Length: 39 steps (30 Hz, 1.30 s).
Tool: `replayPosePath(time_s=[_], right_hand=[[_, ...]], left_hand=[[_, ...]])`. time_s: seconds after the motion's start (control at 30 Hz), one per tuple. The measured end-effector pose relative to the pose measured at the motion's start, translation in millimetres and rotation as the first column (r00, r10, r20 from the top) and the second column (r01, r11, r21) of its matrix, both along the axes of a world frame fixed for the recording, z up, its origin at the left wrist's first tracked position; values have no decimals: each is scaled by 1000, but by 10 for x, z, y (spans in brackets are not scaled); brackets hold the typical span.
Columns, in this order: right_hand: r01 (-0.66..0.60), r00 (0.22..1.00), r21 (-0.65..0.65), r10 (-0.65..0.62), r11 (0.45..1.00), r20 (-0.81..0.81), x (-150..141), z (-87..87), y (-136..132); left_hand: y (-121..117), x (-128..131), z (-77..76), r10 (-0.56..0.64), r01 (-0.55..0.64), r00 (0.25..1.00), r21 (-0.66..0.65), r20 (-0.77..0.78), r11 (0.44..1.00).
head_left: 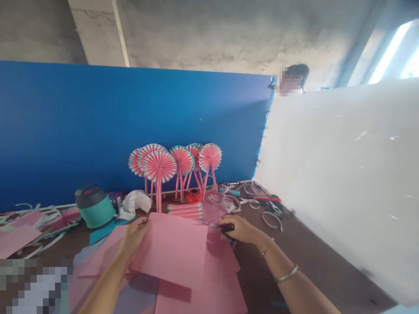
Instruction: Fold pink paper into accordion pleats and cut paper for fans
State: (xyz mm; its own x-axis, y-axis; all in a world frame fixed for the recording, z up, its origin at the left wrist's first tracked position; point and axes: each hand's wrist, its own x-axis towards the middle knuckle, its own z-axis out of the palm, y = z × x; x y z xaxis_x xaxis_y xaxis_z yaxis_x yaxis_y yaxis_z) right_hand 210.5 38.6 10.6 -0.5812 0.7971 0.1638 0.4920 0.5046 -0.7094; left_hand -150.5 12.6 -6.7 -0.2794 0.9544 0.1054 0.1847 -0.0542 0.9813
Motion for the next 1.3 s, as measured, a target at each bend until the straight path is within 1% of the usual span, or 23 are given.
replayPosePath(time_s=[0.33, 0.6, 0.83, 1.1, 1.3], right_hand=[[2, 1000, -17, -1, 1000, 23, -9, 30, -14], [-6, 1000, -16, 6, 1000, 28, -1, 6, -5], [0, 999, 17, -1, 1000, 35, 19, -47, 27], [-13, 998, 15, 12, 1000, 61, 20, 2, 5], [0, 998, -24, 2, 1000, 58, 48, -18, 25]], left_hand=[[-22, 34, 83, 14, -14, 1000, -2, -18, 1000], [-35, 21, 57, 6, -6, 1000, -12, -25, 1000], [-27, 17, 84, -1, 1, 1000, -17, -26, 1000], [-53, 21, 92, 5, -5, 999, -12, -33, 1000], [-61, 15, 106, 4, -4, 1000, -27, -12, 1000]])
